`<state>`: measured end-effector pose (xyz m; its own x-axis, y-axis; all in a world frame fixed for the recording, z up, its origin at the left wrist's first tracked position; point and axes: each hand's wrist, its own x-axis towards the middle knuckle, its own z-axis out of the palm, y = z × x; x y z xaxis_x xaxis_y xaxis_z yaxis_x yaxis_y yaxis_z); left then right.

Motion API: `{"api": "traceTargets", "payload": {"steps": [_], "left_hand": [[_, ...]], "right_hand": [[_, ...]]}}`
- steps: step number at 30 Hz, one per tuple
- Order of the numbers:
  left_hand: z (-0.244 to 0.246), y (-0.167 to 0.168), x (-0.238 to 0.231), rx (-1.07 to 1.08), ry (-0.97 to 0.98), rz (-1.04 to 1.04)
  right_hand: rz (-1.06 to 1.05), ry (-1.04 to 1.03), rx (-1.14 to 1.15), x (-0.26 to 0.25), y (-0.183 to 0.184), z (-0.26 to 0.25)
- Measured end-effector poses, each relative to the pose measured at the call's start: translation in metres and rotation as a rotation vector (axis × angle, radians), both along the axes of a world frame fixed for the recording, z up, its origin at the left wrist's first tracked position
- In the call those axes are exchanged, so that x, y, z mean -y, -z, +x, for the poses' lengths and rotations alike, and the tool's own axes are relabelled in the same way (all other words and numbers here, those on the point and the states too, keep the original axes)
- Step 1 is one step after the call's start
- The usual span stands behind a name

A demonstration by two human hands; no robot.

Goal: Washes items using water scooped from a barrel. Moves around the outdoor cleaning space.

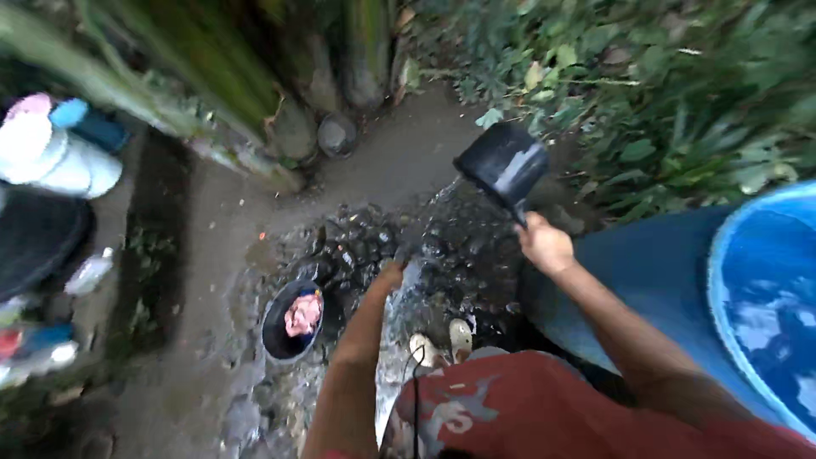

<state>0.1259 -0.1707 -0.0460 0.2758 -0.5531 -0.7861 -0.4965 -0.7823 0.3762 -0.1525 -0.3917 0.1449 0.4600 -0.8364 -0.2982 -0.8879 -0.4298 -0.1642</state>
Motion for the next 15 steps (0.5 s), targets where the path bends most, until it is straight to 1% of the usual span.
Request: {"api": "traceTargets", "payload": {"steps": [3,6,8,9,10,11,12,13,15], "left_hand": [[0.004,-0.002,-0.006,-0.036,-0.191,-0.032],[0.0,-0.007,-0.015,-0.138,-0.462,-0.111],[-0.005,-0.009,-0.017,-0.204,-0.612,-0.154],[-0.008,-0.007,-0.016,-0.226,-0.677,-0.181],[-0.01,-0.005,-0.013,-0.242,-0.728,-0.205],[-0.013,-0.004,-0.01,-0.259,-0.775,-0.229],[-0.016,-0.004,-0.005,-0.277,-0.814,-0.251],[-0.019,-0.005,0.001,-0.294,-0.844,-0.269],[-0.026,-0.007,0.013,-0.327,-0.88,-0.3]], "right_hand": [[-0.192,0.333,0.306,0.065,-0.036,-0.101],[-0.407,0.557,0.599,0.111,-0.06,-0.203],[-0.404,0.749,0.783,0.135,-0.059,-0.263],[-0.359,0.865,0.851,0.144,-0.051,-0.289],[-0.31,0.98,0.861,0.15,-0.039,-0.315],[-0.258,1.082,0.783,0.154,-0.021,-0.342],[-0.196,1.147,0.637,0.158,0.006,-0.373],[-0.106,1.162,0.453,0.157,0.036,-0.402],[0.103,1.063,0.144,0.146,0.084,-0.433]]}}
